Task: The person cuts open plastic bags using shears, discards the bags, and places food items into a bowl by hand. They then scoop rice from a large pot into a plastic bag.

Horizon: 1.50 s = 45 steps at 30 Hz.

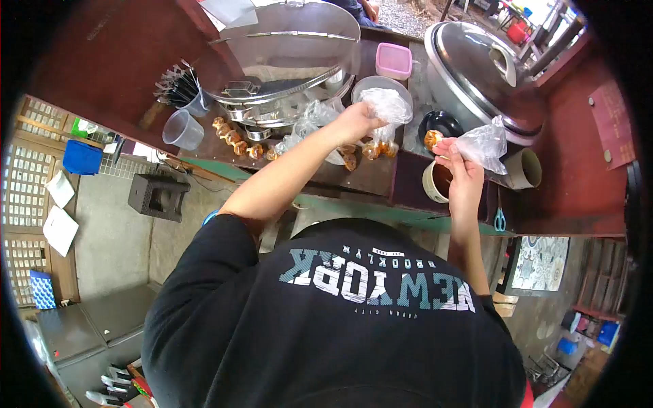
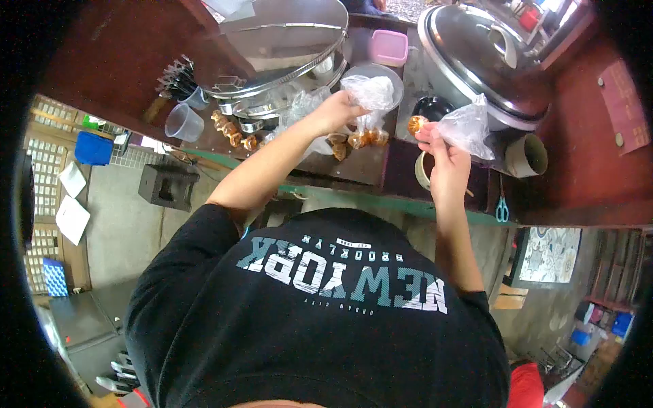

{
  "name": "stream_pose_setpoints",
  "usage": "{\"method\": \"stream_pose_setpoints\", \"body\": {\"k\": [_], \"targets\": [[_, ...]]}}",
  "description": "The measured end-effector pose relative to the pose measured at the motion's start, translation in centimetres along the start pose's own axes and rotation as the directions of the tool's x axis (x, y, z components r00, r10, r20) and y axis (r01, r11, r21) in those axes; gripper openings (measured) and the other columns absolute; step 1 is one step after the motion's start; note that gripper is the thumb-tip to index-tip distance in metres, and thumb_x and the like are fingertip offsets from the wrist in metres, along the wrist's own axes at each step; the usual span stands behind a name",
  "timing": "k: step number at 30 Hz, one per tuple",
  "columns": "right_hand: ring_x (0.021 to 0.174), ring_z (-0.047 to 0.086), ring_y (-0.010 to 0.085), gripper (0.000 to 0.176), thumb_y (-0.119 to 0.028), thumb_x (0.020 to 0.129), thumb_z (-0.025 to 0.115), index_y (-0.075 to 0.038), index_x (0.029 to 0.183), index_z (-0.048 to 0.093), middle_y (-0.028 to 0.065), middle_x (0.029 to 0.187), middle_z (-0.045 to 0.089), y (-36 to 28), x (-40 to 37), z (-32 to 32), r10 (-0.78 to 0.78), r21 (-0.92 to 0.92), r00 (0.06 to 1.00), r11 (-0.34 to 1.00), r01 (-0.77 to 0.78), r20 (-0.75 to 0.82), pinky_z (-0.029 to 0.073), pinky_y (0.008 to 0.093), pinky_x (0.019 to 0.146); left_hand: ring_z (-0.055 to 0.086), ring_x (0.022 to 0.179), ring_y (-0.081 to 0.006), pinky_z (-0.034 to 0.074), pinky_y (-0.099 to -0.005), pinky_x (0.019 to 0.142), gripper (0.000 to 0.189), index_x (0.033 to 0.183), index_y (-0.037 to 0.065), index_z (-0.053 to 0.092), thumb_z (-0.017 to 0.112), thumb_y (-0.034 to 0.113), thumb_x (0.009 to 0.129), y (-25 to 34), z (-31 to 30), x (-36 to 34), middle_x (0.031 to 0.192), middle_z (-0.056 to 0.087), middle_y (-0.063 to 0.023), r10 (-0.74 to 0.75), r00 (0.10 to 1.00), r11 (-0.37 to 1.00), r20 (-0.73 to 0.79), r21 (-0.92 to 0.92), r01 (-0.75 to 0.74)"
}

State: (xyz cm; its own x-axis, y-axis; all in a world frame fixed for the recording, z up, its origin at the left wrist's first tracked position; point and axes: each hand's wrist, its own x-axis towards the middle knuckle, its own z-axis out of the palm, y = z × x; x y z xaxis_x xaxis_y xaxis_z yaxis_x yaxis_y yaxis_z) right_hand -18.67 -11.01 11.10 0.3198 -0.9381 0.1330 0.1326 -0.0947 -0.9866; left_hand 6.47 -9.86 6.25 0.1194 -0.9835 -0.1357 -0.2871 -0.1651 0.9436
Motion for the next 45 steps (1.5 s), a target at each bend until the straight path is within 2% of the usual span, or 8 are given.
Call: {"method": "stream_pose_setpoints", "body": {"k": [7, 8, 11, 20, 27, 31, 41, 45], "targets": [[0.083, 0.064, 0.0150, 0.024, -0.018, 0.096, 0.053, 0.004, 0.100, 0.063, 0.0089, 0.094, 0.066, -1.3, -0.6, -1.2, -0.041, -0.058, 0.997, 0.998, 0.038, -0.060, 0.049, 0.0260, 0.075, 0.063, 0.076, -0.0231, 0.049, -0.0375, 0.070, 0.023, 0.095, -0.002, 0.064, 0.062, 0.017, 0.083, 4.0, -0.8, -1.1, 0.080, 0.066, -0.0141, 0.001, 0.995, 0.963, 0.101, 0.269, -0.029], [0.082, 0.063, 0.0138, 0.024, -0.018, 0.096, 0.053, 0.004, 0.099, 0.064, 0.0086, 0.093, 0.066, -1.7, -0.8, -1.3, -0.059, -0.104, 0.996, 0.993, 0.051, -0.069, 0.049, 0.0254, 0.074, 0.064, 0.080, -0.0336, 0.050, -0.0424, 0.071, 0.024, 0.093, -0.004, 0.064, 0.061, 0.017, 0.080, 2.3, -0.1, -0.9, 0.083, 0.064, -0.0236, 0.277, 0.959, 0.871, 0.055, 0.406, -0.275], [0.079, 0.059, 0.0112, 0.028, -0.021, 0.095, 0.054, 0.004, 0.098, 0.066, 0.0052, 0.087, 0.065, -1.9, -1.1, -2.1, -0.121, -0.246, 0.993, 0.962, 0.116, -0.003, 0.046, 0.0255, 0.075, 0.064, 0.080, -0.0383, 0.051, -0.0464, 0.073, 0.022, 0.090, -0.003, 0.064, 0.058, 0.013, 0.076, 4.1, 2.3, -4.5, 0.084, 0.064, -0.0254, 0.035, 0.997, 0.777, 0.074, 0.625, -0.074], [0.074, 0.061, 0.0131, 0.015, -0.008, 0.092, 0.056, 0.005, 0.098, 0.062, 0.0086, 0.088, 0.066, 1.5, 0.0, -0.5, 0.120, -0.061, 0.985, 0.992, -0.113, 0.123, 0.048, 0.0249, 0.066, 0.062, 0.099, -0.0312, 0.047, -0.0386, 0.088, 0.030, 0.105, 0.003, 0.062, 0.054, 0.000, 0.077, -0.2, 3.8, -2.9, 0.099, 0.066, -0.0175, 0.388, 0.918, 0.869, -0.080, 0.362, -0.336], [0.089, 0.059, 0.0407, 0.016, -0.007, 0.081, 0.057, 0.002, 0.091, 0.064, 0.0221, 0.091, 0.062, 6.2, 2.2, 2.6, -0.274, -0.612, 0.911, 0.676, 0.411, 0.309, 0.047, 0.0445, 0.080, 0.054, 0.109, -0.0348, 0.044, -0.0398, 0.094, 0.036, 0.109, 0.004, 0.058, 0.060, 0.001, 0.073, -5.8, 4.0, -3.3, 0.121, 0.054, -0.0200, 0.682, 0.701, 0.565, 0.209, 0.458, -0.686], [0.097, 0.058, 0.0394, 0.028, -0.004, 0.079, 0.051, 0.000, 0.105, 0.061, 0.0213, 0.102, 0.062, 11.3, 2.1, 3.2, 0.000, -0.660, 0.838, 0.616, 0.430, 0.546, 0.046, 0.0443, 0.086, 0.042, 0.124, -0.0403, 0.030, -0.0449, 0.107, 0.044, 0.116, 0.004, 0.058, 0.059, 0.004, 0.072, -7.2, 4.1, -6.3, 0.129, 0.046, -0.0229, 0.565, 0.786, 0.539, 0.251, 0.609, -0.582], [0.092, 0.061, 0.0344, 0.018, -0.006, 0.081, 0.055, -0.003, 0.096, 0.064, 0.0174, 0.097, 0.063, -1.2, -0.9, -2.1, -0.162, -0.713, 0.934, 0.607, 0.350, 0.320, 0.049, 0.0413, 0.081, 0.037, 0.123, -0.0446, 0.035, -0.0465, 0.102, 0.051, 0.112, 0.006, 0.054, 0.053, -0.011, 0.065, -2.9, 3.6, -9.0, 0.135, 0.034, -0.0240, 0.512, 0.843, 0.764, -0.163, 0.534, -0.361], [0.079, 0.064, 0.0320, 0.014, -0.014, 0.085, 0.057, -0.005, 0.090, 0.067, 0.0162, 0.087, 0.066, -3.3, -1.2, -12.0, -0.314, -0.820, 0.919, 0.572, -0.019, -0.240, 0.050, 0.0385, 0.072, 0.044, 0.117, -0.0349, 0.041, -0.0411, 0.097, 0.035, 0.104, 0.003, 0.057, 0.057, -0.008, 0.071, -2.5, 2.8, -9.5, 0.126, 0.042, -0.0178, 0.553, 0.779, 0.768, -0.297, 0.543, -0.338]]}}
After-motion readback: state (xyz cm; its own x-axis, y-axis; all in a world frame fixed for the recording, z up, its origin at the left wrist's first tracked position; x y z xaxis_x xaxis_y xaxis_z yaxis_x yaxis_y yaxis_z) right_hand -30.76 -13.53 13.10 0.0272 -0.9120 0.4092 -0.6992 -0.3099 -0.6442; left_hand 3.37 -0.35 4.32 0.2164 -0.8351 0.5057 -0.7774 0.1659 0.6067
